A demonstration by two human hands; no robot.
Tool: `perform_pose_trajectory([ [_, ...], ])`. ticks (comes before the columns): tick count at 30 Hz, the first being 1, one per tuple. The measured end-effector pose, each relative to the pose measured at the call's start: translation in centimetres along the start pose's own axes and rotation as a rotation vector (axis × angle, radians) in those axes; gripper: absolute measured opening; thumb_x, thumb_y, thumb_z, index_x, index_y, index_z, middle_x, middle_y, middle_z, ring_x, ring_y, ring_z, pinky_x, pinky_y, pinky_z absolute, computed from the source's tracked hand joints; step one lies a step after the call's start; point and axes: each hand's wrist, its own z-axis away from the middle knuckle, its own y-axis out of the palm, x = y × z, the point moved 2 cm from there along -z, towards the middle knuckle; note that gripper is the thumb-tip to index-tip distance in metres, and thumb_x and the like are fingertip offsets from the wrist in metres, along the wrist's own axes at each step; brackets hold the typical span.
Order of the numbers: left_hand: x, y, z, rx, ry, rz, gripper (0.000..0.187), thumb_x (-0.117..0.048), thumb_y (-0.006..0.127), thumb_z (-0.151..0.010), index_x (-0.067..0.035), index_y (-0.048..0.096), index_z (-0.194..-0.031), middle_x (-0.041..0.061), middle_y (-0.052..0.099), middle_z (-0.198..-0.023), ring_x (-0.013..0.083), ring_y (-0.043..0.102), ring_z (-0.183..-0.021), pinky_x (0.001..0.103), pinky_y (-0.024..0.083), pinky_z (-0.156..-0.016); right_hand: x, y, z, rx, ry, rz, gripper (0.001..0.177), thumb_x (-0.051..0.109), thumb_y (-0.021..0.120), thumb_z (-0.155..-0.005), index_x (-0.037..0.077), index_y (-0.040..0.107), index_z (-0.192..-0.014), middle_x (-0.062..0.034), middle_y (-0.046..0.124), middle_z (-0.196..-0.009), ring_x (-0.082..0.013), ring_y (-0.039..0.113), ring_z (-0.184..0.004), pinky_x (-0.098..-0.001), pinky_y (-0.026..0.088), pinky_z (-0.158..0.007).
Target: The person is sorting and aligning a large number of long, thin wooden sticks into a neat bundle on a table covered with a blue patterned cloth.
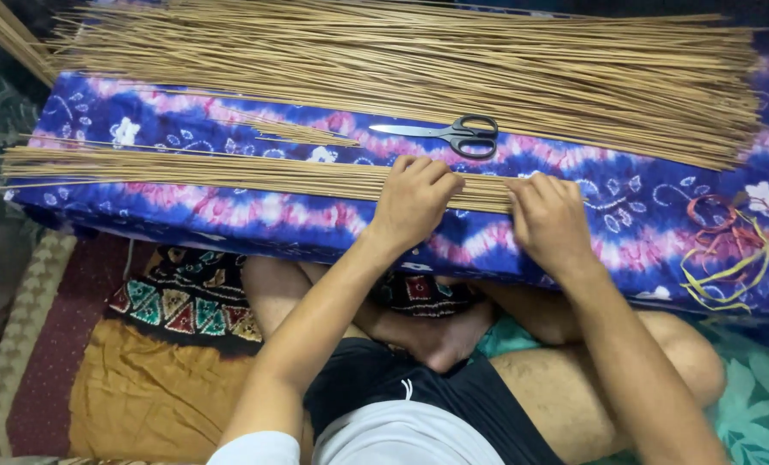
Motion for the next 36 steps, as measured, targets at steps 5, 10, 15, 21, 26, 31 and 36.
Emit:
perform_pose_trajectory([
  [5, 1.3, -2.1, -0.5, 0.039, -0.095, -0.01, 0.004, -0.018, 0.072, -0.09, -0.016, 0.069, -0.091, -0.001, 0.062, -0.085, 0.0195, 0.061, -0.083, 0.036, 0.045, -0.086, -2.7, -2.3, 1.7, 0.08, 0.078, 0.022, 0.02, 0.01, 0.067, -0.104, 0.007, 0.074, -0.123, -0.0068, 0.063, -0.096, -0.0259, 0.065, -0.093, -0.0384, 0.048, -0.089],
  [10, 1.9, -0.8, -0.8, 0.083, -0.14, -0.029, 0.004, -0.016, 0.072, -0.09, -0.012, 0.073, -0.091, -0.001, 0.066, -0.086, 0.018, 0.058, -0.082, 0.035, 0.042, -0.087, -4.0, -2.7, 2.3, 0.095, 0.103, 0.017, 0.026, 0.003, 0.07, -0.102, 0.0, 0.077, -0.127, -0.0104, 0.066, -0.102, -0.0279, 0.064, -0.093, -0.0389, 0.048, -0.092],
  [15, 2.2, 0.9, -0.2, 0.154, -0.182, 0.016, 0.006, -0.015, 0.071, -0.087, -0.015, 0.074, -0.093, -0.003, 0.064, -0.086, 0.0176, 0.057, -0.084, 0.035, 0.041, -0.09, -5.3, -1.8, 3.3, 0.066, 0.144, 0.012, 0.023, -0.001, 0.073, -0.103, -0.001, 0.08, -0.125, -0.0121, 0.066, -0.099, -0.0281, 0.063, -0.089, -0.0383, 0.049, -0.086],
  [21, 1.8, 1.6, -0.3, 0.204, -0.174, 0.014, 0.007, -0.02, 0.07, -0.09, -0.015, 0.073, -0.094, -0.002, 0.064, -0.088, 0.0182, 0.056, -0.086, 0.037, 0.04, -0.091, -5.7, -1.2, 4.1, 0.051, 0.199, -0.042, 0.025, -0.005, 0.071, -0.103, -0.004, 0.08, -0.126, -0.0149, 0.068, -0.102, -0.0291, 0.064, -0.093, -0.0389, 0.048, -0.089],
  [26, 0.8, 0.3, -1.8, 0.149, -0.116, 0.04, 0.009, -0.017, 0.073, -0.087, -0.014, 0.071, -0.095, -0.002, 0.065, -0.091, 0.0185, 0.058, -0.083, 0.035, 0.041, -0.083, -5.2, -3.0, 3.5, -0.037, 0.228, -0.071, 0.016, -0.008, 0.07, -0.099, -0.005, 0.076, -0.113, -0.016, 0.067, -0.103, -0.0321, 0.061, -0.093, -0.0411, 0.048, -0.09],
  [31, 1.7, -0.3, -2.4, 0.146, -0.108, 0.039, 0.01, -0.017, 0.072, -0.094, -0.01, 0.068, -0.099, 0.003, 0.065, -0.095, 0.022, 0.059, -0.084, 0.036, 0.044, -0.081, -7.2, -3.5, 4.2, -0.107, 0.316, -0.123, 0.017, -0.01, 0.07, -0.096, -0.006, 0.077, -0.111, -0.0171, 0.059, -0.104, -0.0325, 0.056, -0.094, -0.0418, 0.049, -0.087],
  [36, 3.4, -0.3, -0.9, 0.187, -0.05, 0.02, 0.005, -0.02, 0.069, -0.099, -0.019, 0.065, -0.099, -0.002, 0.056, -0.083, 0.0235, 0.063, -0.078, 0.036, 0.048, -0.068, -8.6, -2.2, 5.6, -0.111, 0.326, -0.173, 0.011, -0.001, 0.073, -0.1, 0.001, 0.077, -0.11, -0.015, 0.061, -0.099, -0.0394, 0.063, -0.095, -0.0464, 0.051, -0.086],
])
